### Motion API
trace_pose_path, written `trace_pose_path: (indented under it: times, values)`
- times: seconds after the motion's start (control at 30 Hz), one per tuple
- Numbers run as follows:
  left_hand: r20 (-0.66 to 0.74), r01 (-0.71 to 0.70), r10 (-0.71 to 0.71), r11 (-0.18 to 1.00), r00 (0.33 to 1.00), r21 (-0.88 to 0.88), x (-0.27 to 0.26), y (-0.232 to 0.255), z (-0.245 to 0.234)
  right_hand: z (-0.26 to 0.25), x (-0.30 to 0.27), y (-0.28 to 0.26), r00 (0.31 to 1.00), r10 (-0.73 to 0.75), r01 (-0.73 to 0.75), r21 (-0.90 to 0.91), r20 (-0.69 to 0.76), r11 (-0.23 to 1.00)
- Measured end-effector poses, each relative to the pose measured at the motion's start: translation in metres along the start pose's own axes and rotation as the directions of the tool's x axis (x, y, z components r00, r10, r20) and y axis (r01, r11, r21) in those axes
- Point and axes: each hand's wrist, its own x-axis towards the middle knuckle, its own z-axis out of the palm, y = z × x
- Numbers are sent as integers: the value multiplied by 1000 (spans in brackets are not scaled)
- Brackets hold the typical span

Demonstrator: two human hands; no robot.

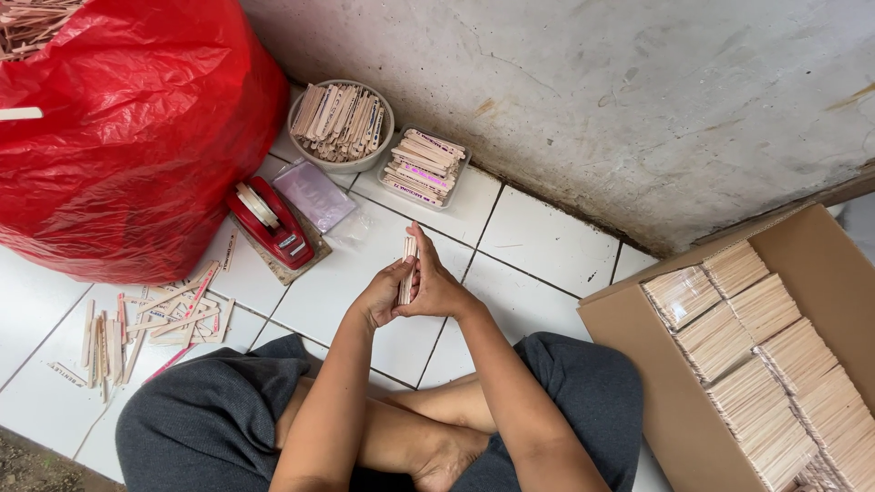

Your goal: Sorting and packing wooden sticks from a large red bag and the floor into a cardboard box.

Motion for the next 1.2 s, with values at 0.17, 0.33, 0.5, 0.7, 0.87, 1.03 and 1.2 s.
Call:
trace_pose_path:
  times: [0.17, 0.33, 0.5, 0.7, 0.87, 1.03, 1.2]
  values:
    - [-3, -16, 16, 1000, 1000, 4, -2, 2, 1, 2, 0, -6, 1000, -4, 5, 9, -28, 1000]
    - [31, -86, 86, 996, 996, -5, -7, 9, 6, -1, 1, 6, 998, -62, 61, 119, 0, 991]
    - [95, -100, 90, 989, 991, 112, -6, 8, 0, -11, 9, 23, 941, 301, -128, 662, -154, 739]
    - [306, 74, -10, 977, 952, -198, -4, 5, -11, -7, 4, 26, 954, 283, -110, 765, -97, 634]
    - [482, 261, -51, 888, 874, -379, 3, -4, -27, -1, 6, 23, 949, 286, -62, 809, -133, 584]
    - [595, 346, -33, 840, 803, -419, 5, -7, -30, -3, 3, 10, 938, 276, 6, 804, -211, 595]
    - [732, 436, 6, 800, 682, -412, 15, -14, -43, -16, -4, -25, 964, 127, 82, 713, -234, 696]
